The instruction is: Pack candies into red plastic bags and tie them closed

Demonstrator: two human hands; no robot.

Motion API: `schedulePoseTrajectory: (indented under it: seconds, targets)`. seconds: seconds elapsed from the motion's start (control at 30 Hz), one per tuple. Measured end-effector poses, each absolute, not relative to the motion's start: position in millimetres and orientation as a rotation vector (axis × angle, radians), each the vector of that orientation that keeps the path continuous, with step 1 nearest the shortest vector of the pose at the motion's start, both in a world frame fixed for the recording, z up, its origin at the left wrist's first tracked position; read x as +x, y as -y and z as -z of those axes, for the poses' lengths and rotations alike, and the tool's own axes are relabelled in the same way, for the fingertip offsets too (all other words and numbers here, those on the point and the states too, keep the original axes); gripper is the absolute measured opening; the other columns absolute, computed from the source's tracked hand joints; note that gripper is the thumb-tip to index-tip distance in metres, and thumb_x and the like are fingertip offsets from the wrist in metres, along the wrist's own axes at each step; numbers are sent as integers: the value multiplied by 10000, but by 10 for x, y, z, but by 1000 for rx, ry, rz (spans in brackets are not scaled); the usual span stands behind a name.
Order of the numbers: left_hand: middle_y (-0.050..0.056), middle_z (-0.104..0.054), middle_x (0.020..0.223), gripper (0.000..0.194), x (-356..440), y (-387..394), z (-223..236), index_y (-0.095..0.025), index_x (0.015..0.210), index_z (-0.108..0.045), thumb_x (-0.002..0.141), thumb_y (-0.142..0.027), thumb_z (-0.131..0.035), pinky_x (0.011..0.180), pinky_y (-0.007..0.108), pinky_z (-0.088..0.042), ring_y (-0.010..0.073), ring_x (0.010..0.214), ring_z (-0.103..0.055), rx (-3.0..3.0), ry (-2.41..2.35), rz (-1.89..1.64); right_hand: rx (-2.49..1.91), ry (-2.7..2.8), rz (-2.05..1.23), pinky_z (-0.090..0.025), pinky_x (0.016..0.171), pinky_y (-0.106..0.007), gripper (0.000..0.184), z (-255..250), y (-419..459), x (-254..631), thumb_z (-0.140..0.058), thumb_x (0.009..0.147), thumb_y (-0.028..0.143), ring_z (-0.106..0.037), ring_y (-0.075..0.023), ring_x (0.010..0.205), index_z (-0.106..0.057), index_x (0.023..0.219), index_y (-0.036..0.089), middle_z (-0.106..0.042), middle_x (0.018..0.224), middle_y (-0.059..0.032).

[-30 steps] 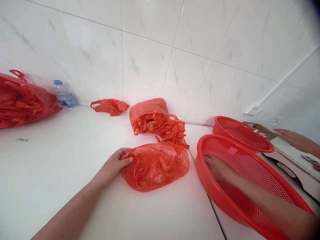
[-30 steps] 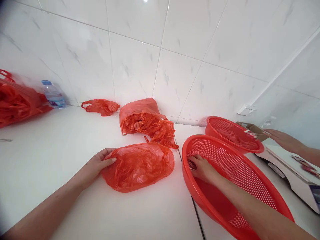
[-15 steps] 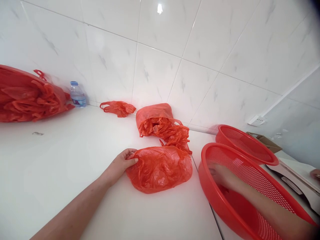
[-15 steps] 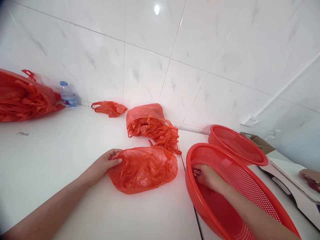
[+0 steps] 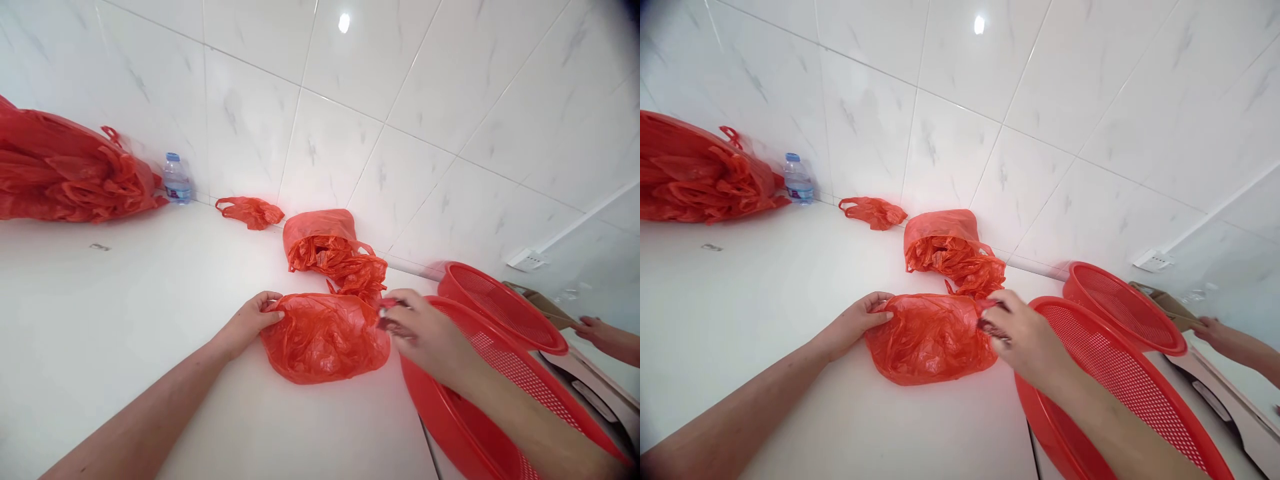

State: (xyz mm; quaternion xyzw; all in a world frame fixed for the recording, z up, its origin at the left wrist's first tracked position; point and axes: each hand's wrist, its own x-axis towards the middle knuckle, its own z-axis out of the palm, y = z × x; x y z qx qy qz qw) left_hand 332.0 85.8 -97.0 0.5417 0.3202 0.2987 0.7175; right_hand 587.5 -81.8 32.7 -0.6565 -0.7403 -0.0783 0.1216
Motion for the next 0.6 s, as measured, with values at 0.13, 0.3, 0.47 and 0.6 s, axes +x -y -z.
schedulePoseTrajectory:
  seconds: [0.13, 0.3, 0.47, 0.6]
  targets:
    - [80, -682, 1027, 415, 3322, -845, 949, -200, 1049, -559, 701, -387, -684, 735, 358, -518, 248, 874, -667, 1199, -708, -658, -1751, 2458, 233, -481, 598, -245, 257, -96, 504, 5489, -463, 773, 22, -583, -148, 811, -615, 844, 217, -547, 1112, -64]
    - [69, -694, 997, 421, 3331, -847, 941, -199, 1038, -564, 677, -366, -703, 699, 344, -512, 233, 808, -672, 1197, -711, -672, -1764, 2408, 167, -491, 890, -364, 386, -97, 351, 5463, -576, 795, 137, -497, -230, 1167, -571, 1152, 282, -423, 1347, -73]
    - [76, -693, 999, 413, 3333, -859, 951, -196, 1041, -573, 679, -350, -701, 718, 364, -505, 248, 838, -667, 1213, -726, -675, -2005, 2135, 249, -504, 860, -359, 260, -314, 616, 5783, -501, 866, 268, -573, -205, 1066, -585, 1107, 318, -495, 1299, -14]
    - [76, -695, 998, 438, 3336, -850, 927, -198, 1033, -572, 656, -361, -722, 739, 381, -509, 260, 853, -670, 1178, -708, -675, -2271, 1782, 337, -520, 650, -316, 182, -361, 957, 6303, -498, 853, 347, -644, -205, 837, -617, 985, 303, -632, 1074, -19]
